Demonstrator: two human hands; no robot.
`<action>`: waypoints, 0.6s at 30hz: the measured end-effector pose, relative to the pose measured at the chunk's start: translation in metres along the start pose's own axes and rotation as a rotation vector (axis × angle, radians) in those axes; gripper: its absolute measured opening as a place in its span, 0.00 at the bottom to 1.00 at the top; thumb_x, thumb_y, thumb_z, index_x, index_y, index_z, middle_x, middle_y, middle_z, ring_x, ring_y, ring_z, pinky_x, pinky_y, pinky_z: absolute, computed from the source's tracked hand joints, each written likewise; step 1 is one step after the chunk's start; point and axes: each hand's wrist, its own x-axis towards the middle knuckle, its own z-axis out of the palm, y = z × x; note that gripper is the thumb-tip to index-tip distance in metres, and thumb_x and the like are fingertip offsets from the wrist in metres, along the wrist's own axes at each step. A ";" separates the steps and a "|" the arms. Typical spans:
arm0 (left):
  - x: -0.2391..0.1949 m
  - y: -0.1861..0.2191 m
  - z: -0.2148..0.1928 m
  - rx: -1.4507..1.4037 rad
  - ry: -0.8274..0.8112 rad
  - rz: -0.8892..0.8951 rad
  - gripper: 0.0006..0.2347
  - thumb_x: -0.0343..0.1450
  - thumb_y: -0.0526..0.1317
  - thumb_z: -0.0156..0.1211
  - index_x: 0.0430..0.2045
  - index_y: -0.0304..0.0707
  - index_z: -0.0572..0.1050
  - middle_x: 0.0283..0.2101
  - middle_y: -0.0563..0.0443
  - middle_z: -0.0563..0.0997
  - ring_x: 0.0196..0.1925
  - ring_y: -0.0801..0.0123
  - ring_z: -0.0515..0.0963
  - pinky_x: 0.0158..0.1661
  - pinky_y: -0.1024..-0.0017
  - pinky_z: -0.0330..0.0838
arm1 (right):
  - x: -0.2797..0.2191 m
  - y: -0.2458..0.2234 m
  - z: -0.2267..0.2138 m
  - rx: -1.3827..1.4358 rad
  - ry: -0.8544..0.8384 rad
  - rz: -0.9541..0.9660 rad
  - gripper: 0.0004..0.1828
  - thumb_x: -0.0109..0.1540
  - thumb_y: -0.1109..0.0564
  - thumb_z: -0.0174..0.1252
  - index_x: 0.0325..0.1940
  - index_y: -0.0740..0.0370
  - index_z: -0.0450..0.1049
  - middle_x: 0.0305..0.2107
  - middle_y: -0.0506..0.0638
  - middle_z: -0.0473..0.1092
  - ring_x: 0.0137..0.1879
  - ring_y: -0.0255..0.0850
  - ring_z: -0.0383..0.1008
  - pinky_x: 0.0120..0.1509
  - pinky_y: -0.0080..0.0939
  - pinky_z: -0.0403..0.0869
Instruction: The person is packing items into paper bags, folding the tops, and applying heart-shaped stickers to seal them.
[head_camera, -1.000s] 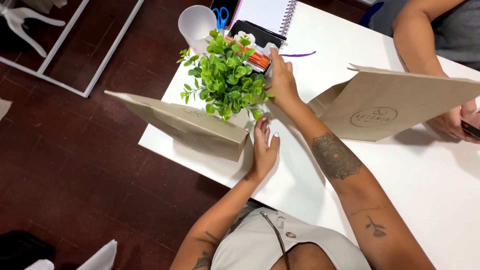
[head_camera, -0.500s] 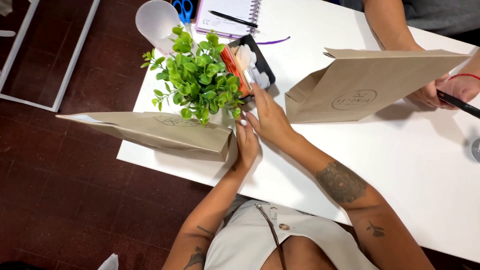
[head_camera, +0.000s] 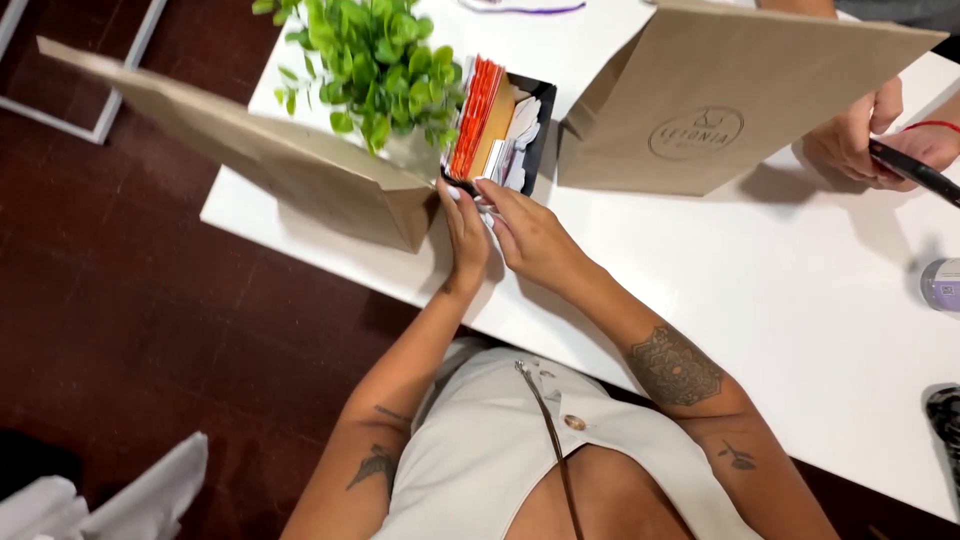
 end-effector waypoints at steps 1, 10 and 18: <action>-0.004 0.010 0.000 0.020 0.003 0.007 0.26 0.83 0.52 0.25 0.71 0.31 0.51 0.70 0.29 0.61 0.73 0.49 0.61 0.73 0.53 0.48 | -0.005 -0.006 -0.004 0.014 -0.025 -0.012 0.25 0.67 0.68 0.50 0.70 0.71 0.63 0.52 0.64 0.73 0.57 0.55 0.77 0.60 0.51 0.77; -0.027 0.043 -0.004 0.071 0.031 0.038 0.25 0.82 0.55 0.32 0.67 0.32 0.55 0.64 0.28 0.65 0.69 0.45 0.65 0.71 0.50 0.52 | -0.047 -0.015 -0.013 0.159 -0.084 -0.124 0.27 0.66 0.69 0.51 0.71 0.70 0.63 0.64 0.67 0.66 0.67 0.60 0.69 0.67 0.57 0.72; -0.032 0.059 -0.005 0.066 0.075 0.077 0.22 0.79 0.48 0.55 0.62 0.32 0.62 0.58 0.34 0.71 0.64 0.51 0.71 0.67 0.51 0.59 | -0.092 0.067 -0.065 0.158 0.353 -0.068 0.11 0.65 0.71 0.58 0.52 0.72 0.77 0.49 0.64 0.74 0.56 0.57 0.75 0.56 0.49 0.76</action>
